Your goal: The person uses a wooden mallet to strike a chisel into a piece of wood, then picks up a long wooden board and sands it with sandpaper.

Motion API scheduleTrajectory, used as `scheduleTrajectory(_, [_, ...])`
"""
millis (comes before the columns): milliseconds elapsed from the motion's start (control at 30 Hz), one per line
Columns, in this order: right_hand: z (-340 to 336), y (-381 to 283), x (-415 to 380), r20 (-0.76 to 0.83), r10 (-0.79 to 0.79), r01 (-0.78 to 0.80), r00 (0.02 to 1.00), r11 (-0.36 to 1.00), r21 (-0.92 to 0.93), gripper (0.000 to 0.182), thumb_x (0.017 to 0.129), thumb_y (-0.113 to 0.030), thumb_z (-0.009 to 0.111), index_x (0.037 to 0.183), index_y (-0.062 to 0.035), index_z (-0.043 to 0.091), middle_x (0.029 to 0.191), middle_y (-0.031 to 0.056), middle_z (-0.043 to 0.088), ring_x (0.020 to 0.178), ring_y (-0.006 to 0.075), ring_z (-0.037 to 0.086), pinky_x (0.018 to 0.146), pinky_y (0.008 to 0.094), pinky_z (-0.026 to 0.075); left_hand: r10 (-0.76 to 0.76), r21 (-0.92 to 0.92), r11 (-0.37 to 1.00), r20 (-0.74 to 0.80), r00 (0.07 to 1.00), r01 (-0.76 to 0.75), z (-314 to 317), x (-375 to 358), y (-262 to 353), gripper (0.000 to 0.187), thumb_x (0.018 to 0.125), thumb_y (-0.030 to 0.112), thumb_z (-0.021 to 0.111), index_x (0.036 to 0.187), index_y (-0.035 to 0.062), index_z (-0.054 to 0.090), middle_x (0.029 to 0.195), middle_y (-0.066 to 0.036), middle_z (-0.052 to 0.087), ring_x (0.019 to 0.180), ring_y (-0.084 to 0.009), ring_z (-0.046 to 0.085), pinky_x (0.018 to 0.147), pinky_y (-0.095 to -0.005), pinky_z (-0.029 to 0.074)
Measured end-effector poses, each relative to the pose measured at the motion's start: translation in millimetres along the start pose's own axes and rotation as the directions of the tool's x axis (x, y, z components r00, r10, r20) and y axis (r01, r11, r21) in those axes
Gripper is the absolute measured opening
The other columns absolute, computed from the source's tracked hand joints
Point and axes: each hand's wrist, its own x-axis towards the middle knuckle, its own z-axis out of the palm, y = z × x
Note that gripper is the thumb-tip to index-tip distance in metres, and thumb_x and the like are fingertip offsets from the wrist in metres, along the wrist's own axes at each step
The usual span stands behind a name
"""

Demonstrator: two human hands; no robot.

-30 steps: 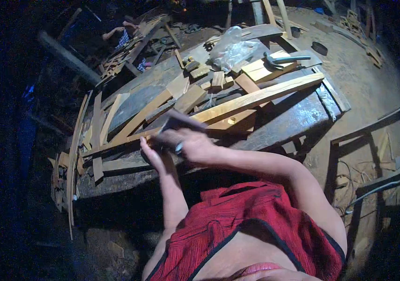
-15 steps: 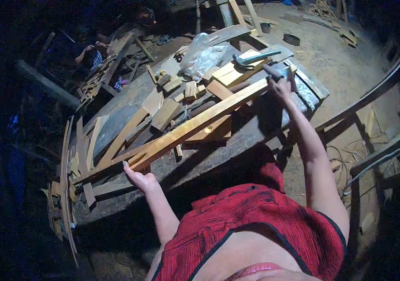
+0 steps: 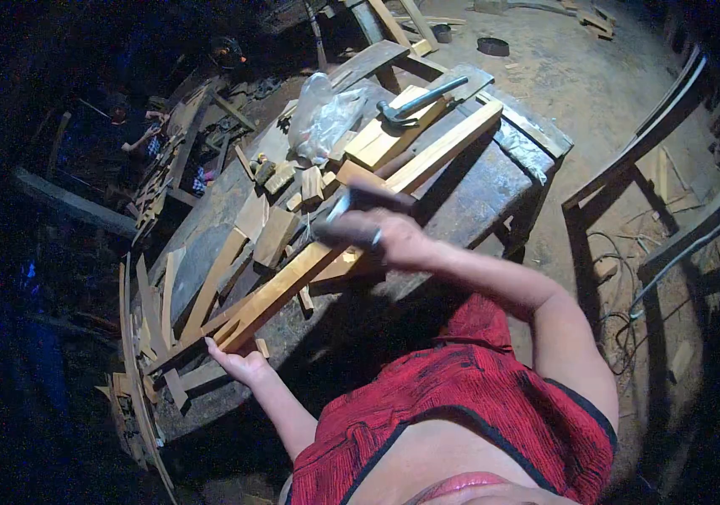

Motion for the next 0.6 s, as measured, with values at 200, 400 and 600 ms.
scheduleTrajectory(200, [-163,131,-15,-0.213,0.603,-0.632,0.769,0.768,-0.105,0.045,0.08,-0.034,0.05,0.125,-0.031,0.047,0.108,0.0169,0.058,0.097,0.0286,0.057,0.086,0.0356,0.044,-0.006,-0.016,1.0,0.034,0.999,0.007,6,-16,2,0.044,0.079,0.041,0.06,0.108,0.008,0.054,0.104,-0.008,0.058,0.091,-0.0234,0.057,0.074,-0.0365,0.048])
scheduleTrajectory(400, [-222,219,-21,-0.507,0.79,-0.929,0.345,0.209,-0.306,0.047,0.086,-0.048,0.038,0.12,-0.0183,0.052,0.118,0.0185,0.052,0.108,0.0345,0.05,0.091,0.0439,0.039,0.001,0.009,1.0,-0.01,1.0,-0.001,7,-24,6,0.043,0.078,0.041,0.06,0.105,0.0078,0.054,0.102,-0.008,0.058,0.09,-0.0236,0.058,0.075,-0.0375,0.049])
scheduleTrajectory(600, [-154,195,-25,-0.508,0.66,-0.831,0.553,0.392,-0.395,0.04,0.084,-0.043,0.044,0.12,-0.0271,0.051,0.114,0.0227,0.052,0.101,0.0373,0.053,0.085,0.0449,0.043,-0.011,-0.001,1.0,0.008,1.0,0.011,-1,-21,1,0.046,0.075,0.044,0.064,0.104,0.0104,0.052,0.1,-0.008,0.057,0.09,-0.0227,0.057,0.074,-0.0373,0.047])
